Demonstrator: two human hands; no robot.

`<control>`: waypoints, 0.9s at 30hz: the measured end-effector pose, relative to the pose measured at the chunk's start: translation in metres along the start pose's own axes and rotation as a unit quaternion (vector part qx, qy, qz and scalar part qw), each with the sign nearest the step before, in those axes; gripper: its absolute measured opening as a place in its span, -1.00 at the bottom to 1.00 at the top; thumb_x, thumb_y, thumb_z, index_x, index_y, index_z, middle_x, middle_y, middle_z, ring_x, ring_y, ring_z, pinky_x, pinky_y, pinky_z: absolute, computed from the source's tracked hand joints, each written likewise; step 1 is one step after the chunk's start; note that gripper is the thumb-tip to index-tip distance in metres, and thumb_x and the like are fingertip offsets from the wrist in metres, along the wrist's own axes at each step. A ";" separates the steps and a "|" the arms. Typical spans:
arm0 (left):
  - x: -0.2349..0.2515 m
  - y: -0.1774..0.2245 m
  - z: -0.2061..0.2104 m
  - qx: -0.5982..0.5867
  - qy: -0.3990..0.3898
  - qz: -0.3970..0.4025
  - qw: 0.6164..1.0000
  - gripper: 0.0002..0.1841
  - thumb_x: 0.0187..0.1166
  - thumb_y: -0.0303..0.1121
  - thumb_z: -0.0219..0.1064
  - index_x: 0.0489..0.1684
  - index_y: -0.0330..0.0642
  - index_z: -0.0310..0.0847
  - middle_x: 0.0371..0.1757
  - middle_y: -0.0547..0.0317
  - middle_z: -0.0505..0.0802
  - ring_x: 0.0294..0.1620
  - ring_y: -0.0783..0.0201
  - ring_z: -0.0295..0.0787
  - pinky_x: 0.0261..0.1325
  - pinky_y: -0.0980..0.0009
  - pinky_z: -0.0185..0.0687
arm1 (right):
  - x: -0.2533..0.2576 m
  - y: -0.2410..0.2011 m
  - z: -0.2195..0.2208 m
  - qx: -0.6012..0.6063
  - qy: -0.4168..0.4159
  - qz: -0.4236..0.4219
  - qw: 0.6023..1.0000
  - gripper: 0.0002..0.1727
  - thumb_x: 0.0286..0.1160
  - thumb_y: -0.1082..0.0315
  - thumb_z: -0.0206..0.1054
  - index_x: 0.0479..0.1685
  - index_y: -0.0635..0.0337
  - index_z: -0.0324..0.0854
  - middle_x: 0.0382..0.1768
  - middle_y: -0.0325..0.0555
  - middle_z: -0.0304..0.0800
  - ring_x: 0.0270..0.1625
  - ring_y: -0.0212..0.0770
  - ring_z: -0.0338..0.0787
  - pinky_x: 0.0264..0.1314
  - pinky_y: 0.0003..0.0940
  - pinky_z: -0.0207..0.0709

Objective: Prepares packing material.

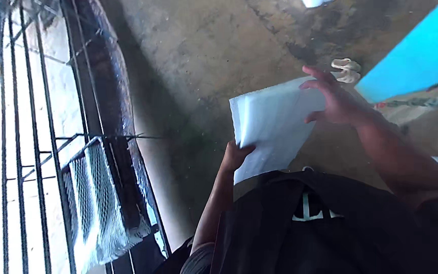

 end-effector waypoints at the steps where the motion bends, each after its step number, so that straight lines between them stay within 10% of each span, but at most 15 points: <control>1: 0.009 -0.003 -0.016 -0.019 0.009 0.003 1.000 -0.66 0.34 -0.58 0.55 0.05 -0.46 0.63 -0.17 0.08 0.90 -0.13 0.42 0.88 0.10 0.37 0.83 | 0.028 -0.001 0.014 -0.020 -0.013 -0.029 0.999 -0.17 0.11 -0.22 0.62 0.33 0.17 0.60 0.76 0.22 0.25 0.84 0.24 0.15 0.82 0.46 -0.25; 6: 0.057 -0.019 -0.114 -0.042 0.028 0.032 0.998 -0.77 0.39 -0.56 0.52 -0.06 -0.42 0.68 -0.23 0.17 0.91 -0.18 0.49 0.87 0.08 0.42 0.82 | 0.164 -0.006 0.077 -0.053 -0.054 -0.086 0.993 -0.23 0.30 -0.14 0.56 0.42 0.19 0.58 0.59 0.16 0.51 0.71 0.21 0.38 0.79 0.43 -0.12; 12: 0.111 -0.032 -0.242 -0.004 0.057 0.047 0.997 -0.71 0.37 -0.56 0.55 0.02 -0.40 0.69 -0.20 0.04 0.89 -0.19 0.36 0.85 0.05 0.29 0.79 | 0.306 -0.036 0.148 -0.059 -0.122 -0.135 0.982 -0.48 0.42 -0.10 0.45 -0.07 0.27 0.74 0.60 0.23 0.47 0.66 0.33 0.40 0.75 0.42 -0.04; 17: 0.164 -0.039 -0.310 0.021 0.024 0.062 0.998 -0.56 0.41 -0.55 0.52 0.30 -0.38 0.63 0.04 -0.11 0.86 0.02 0.18 0.83 0.22 0.14 0.72 | 0.400 -0.041 0.200 -0.023 -0.177 -0.174 0.968 -0.67 0.52 0.18 0.44 0.00 0.30 0.72 0.38 0.19 0.70 0.35 0.18 0.76 0.30 0.18 0.64; 27: 0.312 -0.044 -0.402 -0.121 0.196 0.023 0.973 -0.58 0.35 -0.62 0.51 0.20 -0.39 0.58 -0.10 -0.02 0.86 -0.15 0.31 0.85 0.04 0.26 0.80 | 0.623 0.030 0.277 0.008 -0.149 -0.261 0.954 -0.65 0.57 0.15 0.39 -0.03 0.33 0.75 0.21 0.30 0.77 0.27 0.27 0.77 0.32 0.23 0.56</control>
Point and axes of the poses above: each hand's wrist, its own x-axis towards the middle knuckle, its own z-axis out of the palm, y = z × x, the point moved 1 cm from there along x, towards the middle knuckle
